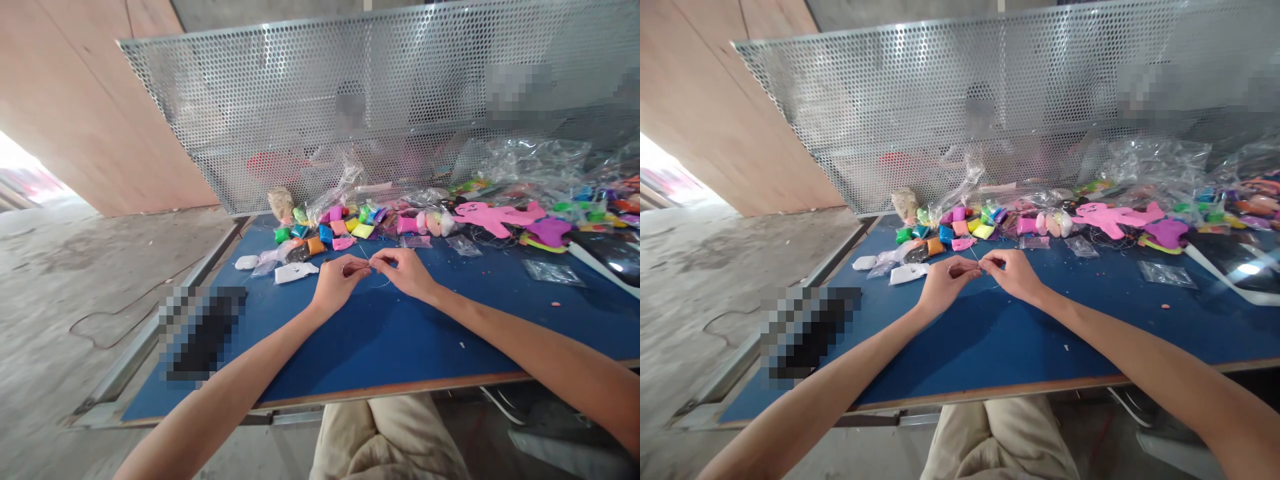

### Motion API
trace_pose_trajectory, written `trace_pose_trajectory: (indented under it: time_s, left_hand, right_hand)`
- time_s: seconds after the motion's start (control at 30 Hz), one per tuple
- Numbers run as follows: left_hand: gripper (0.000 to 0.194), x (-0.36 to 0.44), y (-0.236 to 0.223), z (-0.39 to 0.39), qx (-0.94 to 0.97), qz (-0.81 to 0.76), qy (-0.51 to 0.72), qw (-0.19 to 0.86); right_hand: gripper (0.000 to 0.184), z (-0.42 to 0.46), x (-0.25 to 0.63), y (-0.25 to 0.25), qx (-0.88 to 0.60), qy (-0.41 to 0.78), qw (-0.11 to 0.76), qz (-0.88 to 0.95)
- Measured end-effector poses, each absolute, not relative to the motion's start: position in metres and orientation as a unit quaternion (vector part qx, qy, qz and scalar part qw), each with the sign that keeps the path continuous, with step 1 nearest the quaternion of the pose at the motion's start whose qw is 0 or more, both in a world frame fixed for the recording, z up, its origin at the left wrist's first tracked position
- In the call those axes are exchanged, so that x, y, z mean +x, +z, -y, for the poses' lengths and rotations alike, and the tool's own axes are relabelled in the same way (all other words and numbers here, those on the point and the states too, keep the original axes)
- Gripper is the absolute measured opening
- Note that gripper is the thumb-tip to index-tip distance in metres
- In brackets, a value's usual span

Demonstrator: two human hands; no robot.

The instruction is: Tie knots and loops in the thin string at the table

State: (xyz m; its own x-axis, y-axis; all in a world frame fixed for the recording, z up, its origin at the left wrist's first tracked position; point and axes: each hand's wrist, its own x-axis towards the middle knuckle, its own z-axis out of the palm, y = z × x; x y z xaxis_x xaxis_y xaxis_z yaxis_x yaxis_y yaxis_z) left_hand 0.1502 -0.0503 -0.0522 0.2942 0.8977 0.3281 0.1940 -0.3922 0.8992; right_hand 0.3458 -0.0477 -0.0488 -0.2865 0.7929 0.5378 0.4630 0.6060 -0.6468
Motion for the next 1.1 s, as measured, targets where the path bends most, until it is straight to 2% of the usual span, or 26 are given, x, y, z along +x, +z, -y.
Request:
trace_pose_trajectory:
  time_s: [0.13,0.27,0.37,0.47,0.6,0.77,0.87,1.0,1.1]
  left_hand:
    - [0.022,0.148,-0.046,0.054,0.732,-0.393,0.435,0.346]
    - [0.032,0.143,-0.036,0.056,0.733,-0.407,0.451,0.306]
    - [0.033,0.14,-0.034,0.054,0.715,-0.392,0.462,0.349]
    - [0.035,0.141,-0.035,0.051,0.704,-0.371,0.458,0.397]
    - [0.039,0.14,-0.031,0.051,0.678,-0.371,0.445,0.453]
    - [0.043,0.135,-0.023,0.051,0.685,-0.376,0.414,0.467]
    - [0.046,0.137,-0.024,0.048,0.655,-0.364,0.43,0.504]
    - [0.042,0.141,-0.032,0.042,0.559,-0.358,0.442,0.603]
    - [0.044,0.14,-0.035,0.039,0.539,-0.35,0.417,0.642]
  right_hand:
    - [0.025,0.047,0.349,-0.044,-0.413,0.234,0.421,0.772]
    - [0.021,0.049,0.354,-0.04,-0.418,0.2,0.431,0.774]
    - [0.018,0.048,0.356,-0.041,-0.42,0.178,0.433,0.777]
    - [0.022,0.048,0.357,-0.041,-0.419,0.187,0.431,0.777]
    - [0.026,0.051,0.359,-0.036,-0.401,0.24,0.413,0.782]
    - [0.028,0.052,0.36,-0.035,-0.38,0.332,0.357,0.786]
    - [0.03,0.049,0.36,-0.039,-0.38,0.357,0.37,0.769]
    - [0.032,0.047,0.359,-0.042,-0.422,0.315,0.399,0.751]
    - [0.029,0.05,0.357,-0.042,-0.431,0.268,0.386,0.77]
